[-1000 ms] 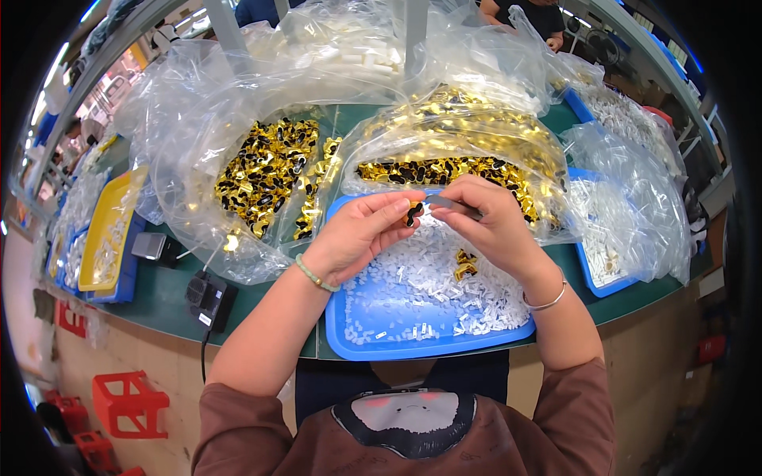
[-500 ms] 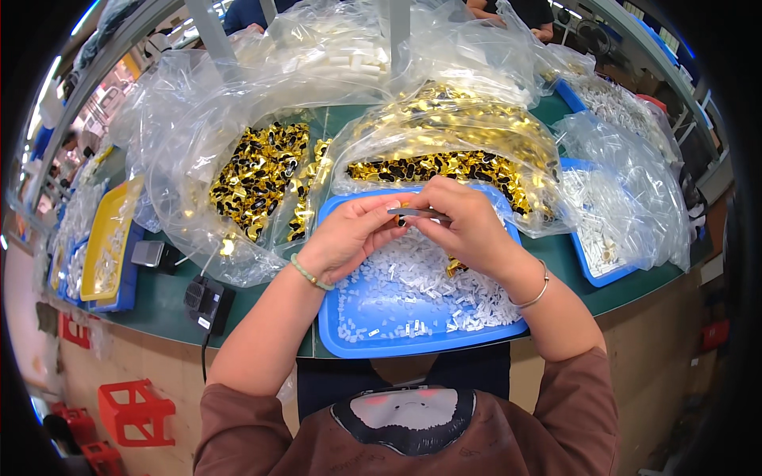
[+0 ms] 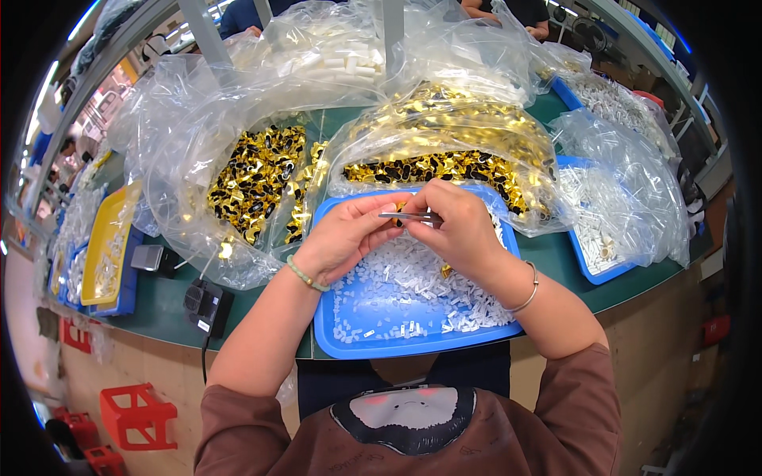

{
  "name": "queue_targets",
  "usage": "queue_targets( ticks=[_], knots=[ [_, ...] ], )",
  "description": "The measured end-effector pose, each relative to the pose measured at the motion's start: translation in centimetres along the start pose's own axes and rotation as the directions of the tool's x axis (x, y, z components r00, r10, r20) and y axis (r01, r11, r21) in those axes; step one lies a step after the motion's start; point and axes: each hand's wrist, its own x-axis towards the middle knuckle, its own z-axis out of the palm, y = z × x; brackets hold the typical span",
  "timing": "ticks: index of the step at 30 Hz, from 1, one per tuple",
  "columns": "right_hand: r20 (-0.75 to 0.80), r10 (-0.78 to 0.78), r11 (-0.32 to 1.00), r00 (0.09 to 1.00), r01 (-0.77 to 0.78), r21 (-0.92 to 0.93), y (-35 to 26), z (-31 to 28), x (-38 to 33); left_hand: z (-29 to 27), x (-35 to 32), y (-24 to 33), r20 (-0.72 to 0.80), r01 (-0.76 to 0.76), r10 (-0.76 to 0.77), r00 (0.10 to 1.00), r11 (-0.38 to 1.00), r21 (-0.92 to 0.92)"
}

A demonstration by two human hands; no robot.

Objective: The person repeatedly picks small gold and black components from a blue tray and assembles them by hand. They insert a small white piece into each gold component and place the assembled units back into the tray. The process is repetitive and performed one at a time.

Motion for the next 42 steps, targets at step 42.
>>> queue_targets(
  ticks=[42],
  knots=[
    [-0.038, -0.165, 0.982, 0.985, 0.168, 0.083, 1.1, -1.0, 0.7, 0.1, -0.5, -0.1, -0.017, -0.176, 0.201, 0.979, 0.891, 0.419]
  ],
)
